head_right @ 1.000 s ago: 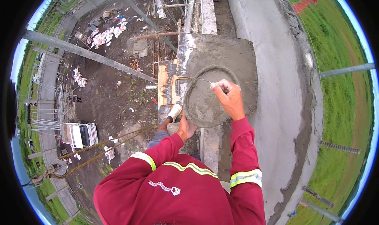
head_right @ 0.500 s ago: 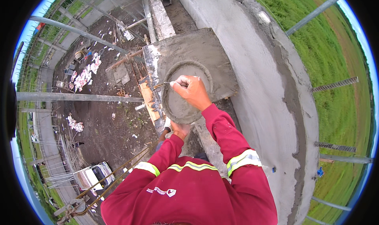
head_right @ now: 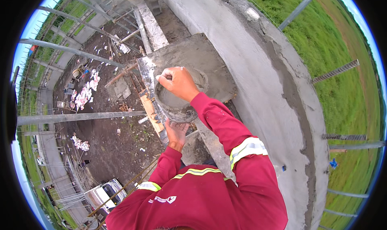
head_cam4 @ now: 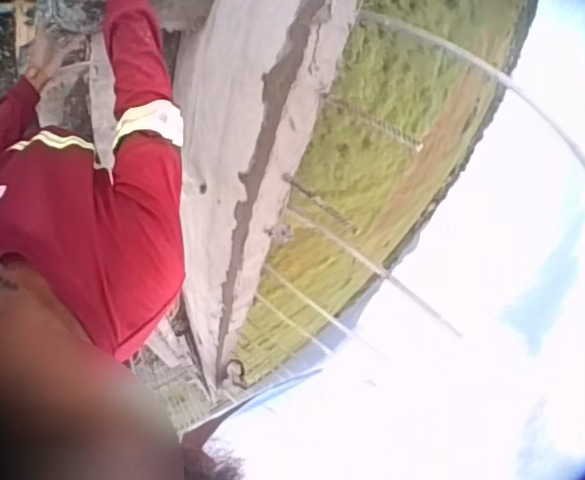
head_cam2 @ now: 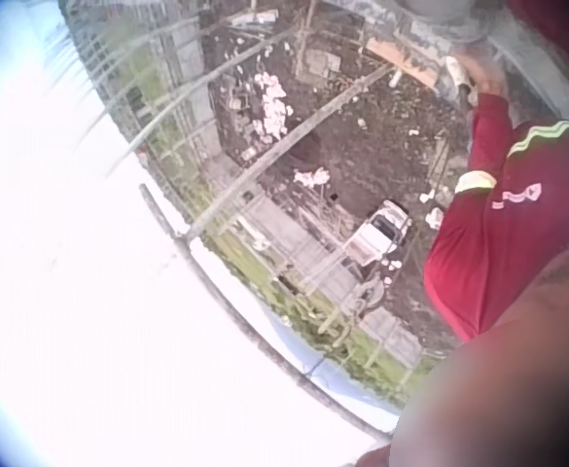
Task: The person scoops wet concrete from a bucket and spreads it onto a curved concrete beam, then smooths the surface with a trowel. The person repeats this process along the beam, occasionally pausing to reposition or retrieve more concrete.
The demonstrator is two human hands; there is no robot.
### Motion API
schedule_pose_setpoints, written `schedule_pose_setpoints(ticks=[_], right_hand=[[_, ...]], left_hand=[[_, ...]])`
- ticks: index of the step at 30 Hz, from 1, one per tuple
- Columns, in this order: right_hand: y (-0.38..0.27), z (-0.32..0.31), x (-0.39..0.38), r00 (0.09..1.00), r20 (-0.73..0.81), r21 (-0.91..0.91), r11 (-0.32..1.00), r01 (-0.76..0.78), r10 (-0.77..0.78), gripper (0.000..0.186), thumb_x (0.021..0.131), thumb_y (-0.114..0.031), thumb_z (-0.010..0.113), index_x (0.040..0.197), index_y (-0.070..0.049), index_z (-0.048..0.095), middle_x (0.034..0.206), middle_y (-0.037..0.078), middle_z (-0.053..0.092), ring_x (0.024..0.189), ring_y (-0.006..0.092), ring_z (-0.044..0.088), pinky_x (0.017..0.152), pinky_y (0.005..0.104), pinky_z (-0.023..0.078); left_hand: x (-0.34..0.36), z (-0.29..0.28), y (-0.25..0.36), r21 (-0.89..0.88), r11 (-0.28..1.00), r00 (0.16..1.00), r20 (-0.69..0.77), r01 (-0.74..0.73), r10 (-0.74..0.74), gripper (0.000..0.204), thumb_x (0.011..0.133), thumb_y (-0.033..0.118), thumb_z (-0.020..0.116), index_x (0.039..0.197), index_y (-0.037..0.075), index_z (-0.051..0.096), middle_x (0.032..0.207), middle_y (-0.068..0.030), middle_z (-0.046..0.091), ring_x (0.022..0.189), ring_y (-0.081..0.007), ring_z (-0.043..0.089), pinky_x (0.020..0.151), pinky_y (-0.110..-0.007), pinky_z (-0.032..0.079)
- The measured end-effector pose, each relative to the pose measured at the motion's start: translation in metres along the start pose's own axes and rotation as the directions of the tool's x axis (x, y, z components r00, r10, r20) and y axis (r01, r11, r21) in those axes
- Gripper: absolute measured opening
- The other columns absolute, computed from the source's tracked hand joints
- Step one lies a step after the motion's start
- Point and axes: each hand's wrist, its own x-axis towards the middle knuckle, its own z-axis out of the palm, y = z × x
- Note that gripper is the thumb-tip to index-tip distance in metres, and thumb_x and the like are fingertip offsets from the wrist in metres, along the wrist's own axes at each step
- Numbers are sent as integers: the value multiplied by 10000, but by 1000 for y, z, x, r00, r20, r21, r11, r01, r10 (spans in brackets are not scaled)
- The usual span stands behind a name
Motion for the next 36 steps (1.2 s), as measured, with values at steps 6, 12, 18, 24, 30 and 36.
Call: schedule_pose_setpoints(ticks=[6, 12, 18, 24, 30, 36], right_hand=[[18, -2, 24, 999, -9, 81, 996, -41, 42, 273, 851, -239, 682, 795, 27, 688, 643, 131, 625, 570, 155, 557, 571, 342, 443], [64, 2, 53, 993, -76, 211, 975, -69, 87, 240, 879, -209, 715, 878, 30, 688, 723, 20, 633, 657, 64, 520, 599, 276, 437], [83, 2, 69, 987, -20, 46, 986, -159, 161, 360, 785, -287, 810, 944, -3, 656, 712, -10, 560, 668, 76, 491, 617, 276, 440], [114, -26, 97, 985, -147, -122, 986, -114, 95, 355, 792, -281, 800, 993, -26, 657, 781, 47, 632, 700, 129, 561, 677, 305, 471], [149, -68, 107, 948, -221, 132, 970, -203, 229, 289, 813, -270, 774, 933, -26, 675, 794, 58, 665, 720, 131, 594, 683, 307, 480], [119, -25, 91, 930, -325, -31, 980, -194, 174, 251, 810, -285, 745, 875, -50, 686, 790, 122, 702, 746, 233, 685, 692, 361, 519]], left_hand=[[-23, 15, 47, 157, 963, 975, 11, -221, 222, 603, 967, 518, 517, 1293, 17, 435, 1158, -158, 524, 1060, -288, 537, 939, -412, 459], [-13, 37, 109, 341, 836, 898, 71, -430, 433, 433, 960, 389, 593, 1131, -7, 549, 990, -84, 553, 884, -184, 551, 779, -325, 470], [5, 57, 147, 601, 683, 866, 31, -414, 498, 352, 942, 277, 641, 1156, 6, 569, 972, -31, 567, 848, -131, 537, 771, -281, 463], [13, 105, 148, 496, 645, 802, 219, -581, 555, 340, 924, 225, 669, 1097, -52, 577, 926, -43, 575, 835, -103, 539, 762, -267, 459], [41, 122, 138, 574, 484, 740, 391, -661, 547, 350, 983, 252, 587, 1223, -3, 579, 1074, -77, 619, 976, -163, 595, 898, -320, 470], [101, 65, 126, 475, 699, 820, 92, -535, 566, 442, 1028, 345, 483, 1370, 67, 449, 1315, -107, 535, 1188, -232, 545, 1012, -386, 440]])
